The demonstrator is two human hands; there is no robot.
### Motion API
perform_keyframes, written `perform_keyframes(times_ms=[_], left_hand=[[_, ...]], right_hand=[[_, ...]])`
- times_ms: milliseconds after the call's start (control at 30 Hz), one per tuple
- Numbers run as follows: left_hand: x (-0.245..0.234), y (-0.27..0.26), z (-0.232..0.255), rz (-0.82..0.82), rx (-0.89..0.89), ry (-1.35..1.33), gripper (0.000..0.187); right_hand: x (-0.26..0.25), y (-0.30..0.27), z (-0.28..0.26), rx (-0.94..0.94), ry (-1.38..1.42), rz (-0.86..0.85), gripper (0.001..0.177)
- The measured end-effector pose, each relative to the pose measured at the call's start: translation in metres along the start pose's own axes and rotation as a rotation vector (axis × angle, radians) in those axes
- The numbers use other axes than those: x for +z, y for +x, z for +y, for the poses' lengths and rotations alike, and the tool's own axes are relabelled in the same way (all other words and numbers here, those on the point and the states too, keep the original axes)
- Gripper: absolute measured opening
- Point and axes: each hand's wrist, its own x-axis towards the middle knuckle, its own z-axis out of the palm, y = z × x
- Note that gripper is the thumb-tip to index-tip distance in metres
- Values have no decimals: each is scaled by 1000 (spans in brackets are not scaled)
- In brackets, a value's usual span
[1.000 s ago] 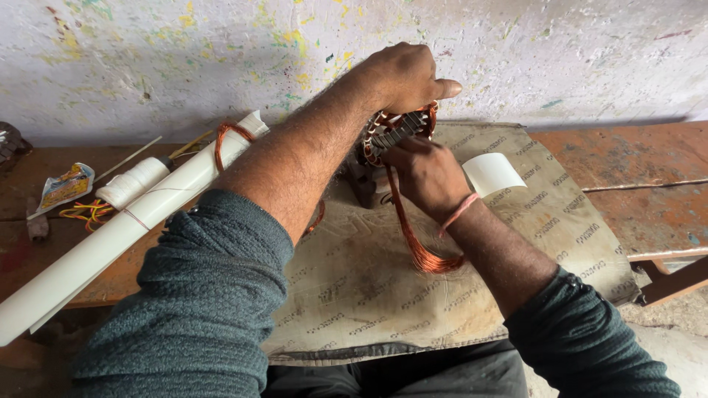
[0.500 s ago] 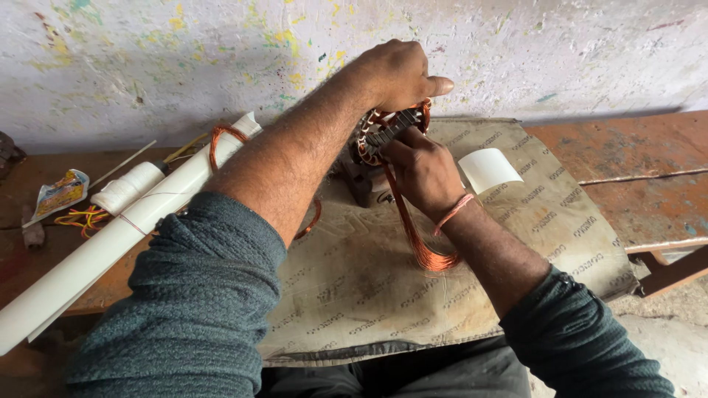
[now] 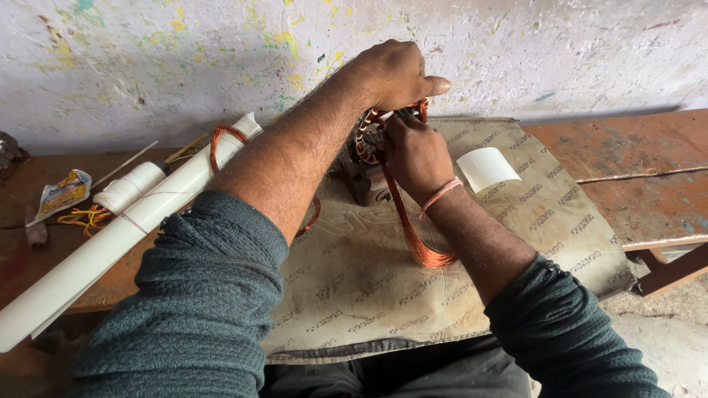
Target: The person winds copper coils around the internal stator of a fan motor, using scissors to cut small pieces of white insulation and inserting them between the wires and the metal core by hand.
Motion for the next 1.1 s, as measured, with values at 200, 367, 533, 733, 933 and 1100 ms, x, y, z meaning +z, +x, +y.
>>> perform_keyframes(times_ms=[200, 367, 533, 733, 933, 1100], left_hand=[[15, 0, -17, 655, 571, 86, 58], [77, -99, -22, 1157, 69, -636, 65], [144, -130, -8, 1048, -159, -665, 97], [165, -88, -17, 985, -302, -760, 101], [169, -86, -21, 967, -273, -726, 91], [163, -89, -21, 968, -266, -673, 90]], right_hand=[[-7, -22, -11, 28, 241, 151, 15], [-25, -106, -36, 258, 521, 27, 44], [-25, -143, -35, 380, 573, -257, 44], [-50, -185, -54, 364, 374, -352, 41], [-72, -189, -36, 9, 132, -208, 38], [-90, -185, -48, 128, 146, -335, 40]])
